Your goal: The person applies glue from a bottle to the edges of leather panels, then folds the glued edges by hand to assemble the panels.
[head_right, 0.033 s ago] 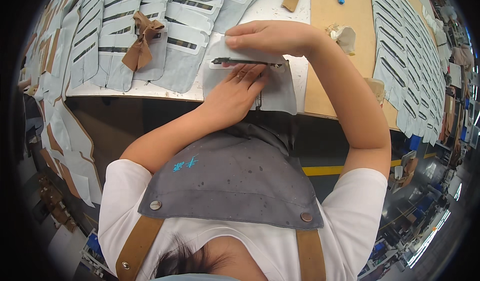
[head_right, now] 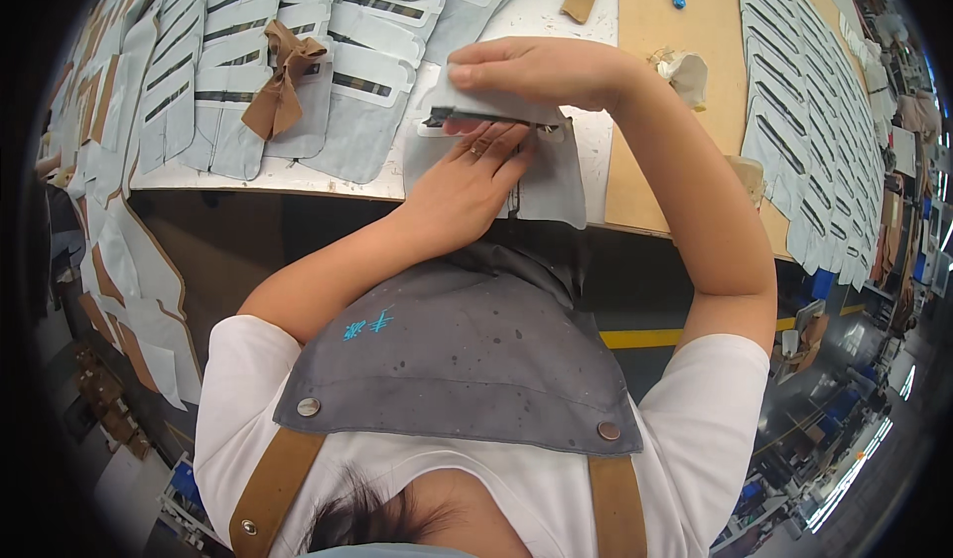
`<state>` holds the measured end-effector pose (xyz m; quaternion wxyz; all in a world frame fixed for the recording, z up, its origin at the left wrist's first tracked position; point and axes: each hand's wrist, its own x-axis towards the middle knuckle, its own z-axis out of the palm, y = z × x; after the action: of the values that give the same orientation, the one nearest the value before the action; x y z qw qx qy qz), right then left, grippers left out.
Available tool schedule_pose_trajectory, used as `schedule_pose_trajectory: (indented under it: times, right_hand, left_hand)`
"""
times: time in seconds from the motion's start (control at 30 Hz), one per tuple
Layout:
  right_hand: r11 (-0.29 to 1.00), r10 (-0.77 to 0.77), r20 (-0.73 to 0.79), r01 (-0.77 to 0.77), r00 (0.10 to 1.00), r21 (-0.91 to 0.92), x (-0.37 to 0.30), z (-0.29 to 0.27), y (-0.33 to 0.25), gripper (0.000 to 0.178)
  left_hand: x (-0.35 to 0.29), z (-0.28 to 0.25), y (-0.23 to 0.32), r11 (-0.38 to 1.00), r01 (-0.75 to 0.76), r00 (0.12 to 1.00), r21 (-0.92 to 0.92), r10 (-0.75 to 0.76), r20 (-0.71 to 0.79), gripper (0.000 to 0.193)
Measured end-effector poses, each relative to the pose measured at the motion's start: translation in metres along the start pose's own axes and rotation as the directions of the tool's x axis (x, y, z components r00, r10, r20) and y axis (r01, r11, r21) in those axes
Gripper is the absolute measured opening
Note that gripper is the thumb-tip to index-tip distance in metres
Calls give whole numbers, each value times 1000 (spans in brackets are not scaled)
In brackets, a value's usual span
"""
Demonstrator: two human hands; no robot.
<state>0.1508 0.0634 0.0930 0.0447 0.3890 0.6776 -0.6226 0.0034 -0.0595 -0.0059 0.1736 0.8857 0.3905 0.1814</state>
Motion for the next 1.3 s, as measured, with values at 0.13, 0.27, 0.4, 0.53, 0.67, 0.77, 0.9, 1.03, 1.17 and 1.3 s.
schedule_pose_trajectory:
  times: [0.13, 0.27, 0.4, 0.53, 0.67, 0.77, 0.9, 1.03, 1.17, 1.3]
  right_hand:
    - [999, 8, -192, 0, 981, 44, 1, 7, 2, 60]
    - [964, 33, -157, 10, 987, 264, 16, 4, 20, 62]
    - [952, 69, -83, -41, 994, 304, 12, 4, 12, 59]
    - [987, 55, 15, -56, 998, 149, -12, -8, -15, 44]
    - [944, -26, -219, -48, 975, -325, -6, -13, 6, 27]
    - [885, -129, -289, -21, 948, -464, 0, -9, 43, 24]
    - [910, -296, -369, 143, 881, -389, -6, 2, 65, 20]
    - [896, -366, -396, 203, 842, -395, -3, 9, 60, 20]
    - [600, -766, -502, 164, 400, -783, 6, 56, 41, 19]
    - [758, -636, -608, 238, 474, -607, 16, 109, 42, 12]
  left_hand:
    - [1, -1, -1, 998, -62, 996, 33, 64, -68, 38]
    - [0, -2, 1, 999, -42, 998, -13, 41, -39, 41]
    - [1, -2, -1, 998, -41, 997, -48, 38, -61, 43]
    - [1, 0, -3, 997, -37, 996, -67, 31, -86, 42]
    - [-1, -2, -10, 978, -125, 980, -166, 96, -177, 38]
    - [-14, -16, -7, 956, -191, 948, -222, 121, -295, 37]
    - [-21, -47, -35, 966, 240, 831, -95, -255, -494, 39]
    - [-23, -57, -49, 659, 387, 816, -645, -570, -93, 37]
    - [-24, -55, -53, 435, 396, 805, -809, -588, 78, 37]
    - [-24, -58, -50, 328, 423, 785, -845, -598, 161, 39]
